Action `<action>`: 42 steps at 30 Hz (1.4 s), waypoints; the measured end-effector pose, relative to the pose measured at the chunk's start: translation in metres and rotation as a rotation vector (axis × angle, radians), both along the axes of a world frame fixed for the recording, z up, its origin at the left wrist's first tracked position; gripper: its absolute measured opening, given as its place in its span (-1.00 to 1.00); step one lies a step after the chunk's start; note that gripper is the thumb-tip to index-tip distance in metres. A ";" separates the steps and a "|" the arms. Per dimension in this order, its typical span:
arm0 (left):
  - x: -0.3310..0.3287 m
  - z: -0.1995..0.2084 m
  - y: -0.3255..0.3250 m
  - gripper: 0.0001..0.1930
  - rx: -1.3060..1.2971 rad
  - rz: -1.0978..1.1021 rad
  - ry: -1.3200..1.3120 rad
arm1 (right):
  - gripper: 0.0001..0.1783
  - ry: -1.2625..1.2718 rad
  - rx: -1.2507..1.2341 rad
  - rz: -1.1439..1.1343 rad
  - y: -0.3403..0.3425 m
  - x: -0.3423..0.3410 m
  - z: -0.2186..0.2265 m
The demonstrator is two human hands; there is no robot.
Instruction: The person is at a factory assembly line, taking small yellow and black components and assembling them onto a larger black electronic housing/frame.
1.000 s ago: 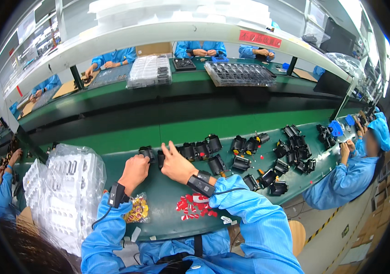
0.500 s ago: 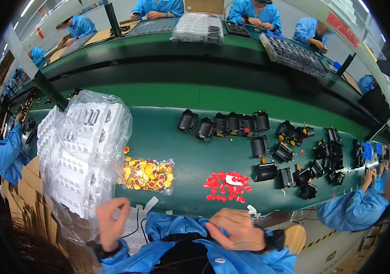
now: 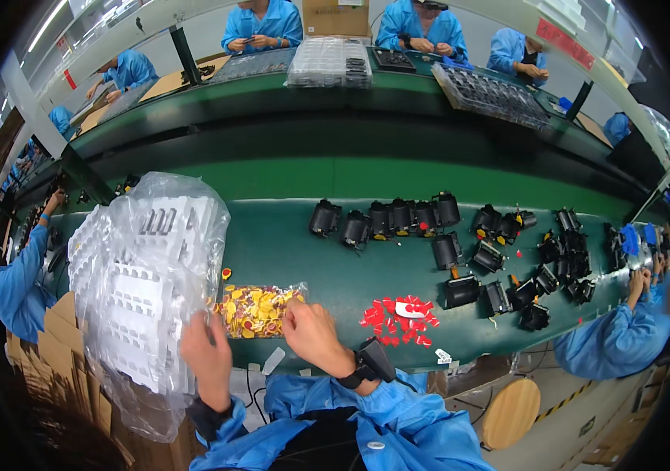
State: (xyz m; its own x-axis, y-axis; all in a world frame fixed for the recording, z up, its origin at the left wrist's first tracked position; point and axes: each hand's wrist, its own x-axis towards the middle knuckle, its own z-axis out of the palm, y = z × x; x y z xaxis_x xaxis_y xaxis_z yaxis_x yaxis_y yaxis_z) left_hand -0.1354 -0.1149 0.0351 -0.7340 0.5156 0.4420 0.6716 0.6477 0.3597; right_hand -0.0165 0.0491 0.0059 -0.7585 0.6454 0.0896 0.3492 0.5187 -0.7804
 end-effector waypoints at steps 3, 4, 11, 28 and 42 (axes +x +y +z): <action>0.037 0.010 0.003 -0.51 -0.228 -0.006 -0.424 | -0.81 0.155 -0.139 0.075 0.004 -0.015 0.004; 0.042 -0.002 0.006 -0.51 -0.177 -0.047 -0.395 | -0.80 0.165 -0.008 0.039 0.006 -0.019 0.003; 0.016 -0.022 0.036 -0.74 0.157 -0.222 -0.349 | -0.64 -0.037 0.420 -0.003 0.027 -0.040 0.019; -0.130 -0.012 0.154 -0.80 -0.101 -0.498 -0.271 | -0.62 0.071 0.000 -0.084 0.033 -0.071 0.005; -0.091 0.050 0.092 -0.89 0.549 -0.370 -0.256 | -0.82 0.571 -0.174 0.150 0.049 -0.122 0.092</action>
